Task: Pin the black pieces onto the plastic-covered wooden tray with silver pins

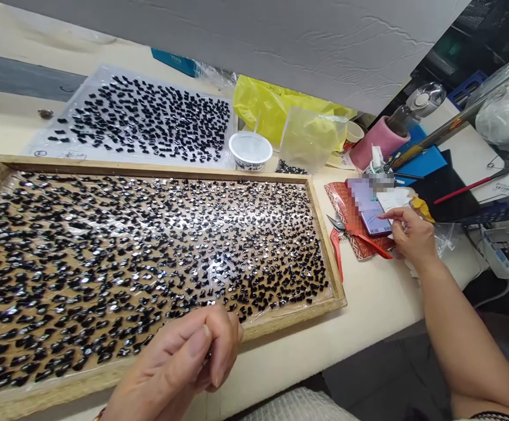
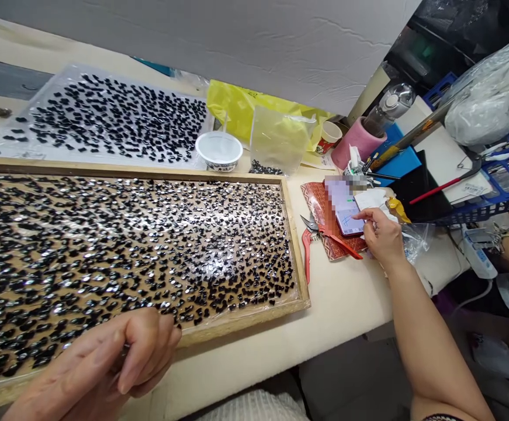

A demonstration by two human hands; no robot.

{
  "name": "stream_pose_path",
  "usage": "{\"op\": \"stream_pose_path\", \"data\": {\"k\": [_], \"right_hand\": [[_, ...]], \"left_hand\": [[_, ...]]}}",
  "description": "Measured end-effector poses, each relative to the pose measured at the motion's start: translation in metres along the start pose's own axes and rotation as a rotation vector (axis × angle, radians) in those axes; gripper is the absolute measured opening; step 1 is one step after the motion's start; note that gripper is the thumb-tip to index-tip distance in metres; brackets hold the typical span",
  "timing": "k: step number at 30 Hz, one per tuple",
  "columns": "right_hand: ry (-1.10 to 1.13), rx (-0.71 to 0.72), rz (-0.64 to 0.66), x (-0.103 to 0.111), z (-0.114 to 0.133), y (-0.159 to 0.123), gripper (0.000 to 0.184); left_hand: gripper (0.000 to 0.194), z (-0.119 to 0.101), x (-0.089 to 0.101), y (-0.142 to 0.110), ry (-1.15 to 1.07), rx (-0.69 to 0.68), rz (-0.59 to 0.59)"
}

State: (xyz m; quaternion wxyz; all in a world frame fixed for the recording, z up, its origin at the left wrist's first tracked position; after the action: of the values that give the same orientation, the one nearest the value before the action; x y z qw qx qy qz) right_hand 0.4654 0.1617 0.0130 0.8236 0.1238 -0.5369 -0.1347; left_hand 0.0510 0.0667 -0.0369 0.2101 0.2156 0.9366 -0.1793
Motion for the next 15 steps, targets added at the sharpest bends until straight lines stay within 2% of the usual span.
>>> {"op": "stream_pose_path", "data": {"k": [4, 12, 15], "right_hand": [[0.011, 0.0, 0.015, -0.0013, 0.0008, -0.0029, 0.03], [-0.021, 0.003, -0.033, 0.0071, 0.0047, -0.0071, 0.027], [0.01, 0.006, 0.003, 0.0029, 0.0069, -0.0083, 0.027]], "left_hand": [[0.04, 0.0032, 0.0018, -0.0008, 0.002, 0.037, -0.016], [0.033, 0.0084, 0.0021, -0.0007, -0.027, 0.083, -0.023], [0.027, 0.0092, 0.0022, 0.0006, -0.035, 0.104, -0.046]]}}
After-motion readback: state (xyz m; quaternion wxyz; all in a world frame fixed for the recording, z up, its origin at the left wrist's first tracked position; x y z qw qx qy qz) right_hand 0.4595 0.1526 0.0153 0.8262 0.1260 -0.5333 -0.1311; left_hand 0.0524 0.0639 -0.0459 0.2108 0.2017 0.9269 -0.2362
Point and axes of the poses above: each hand's wrist, its own y-axis towards the middle knuckle, its own x-axis out of the back of the hand, z = x × y, the point moved 8 cm from there along y, towards the middle knuckle, and after that the axes turned 12 degrees about y, right-handed, at the moved point
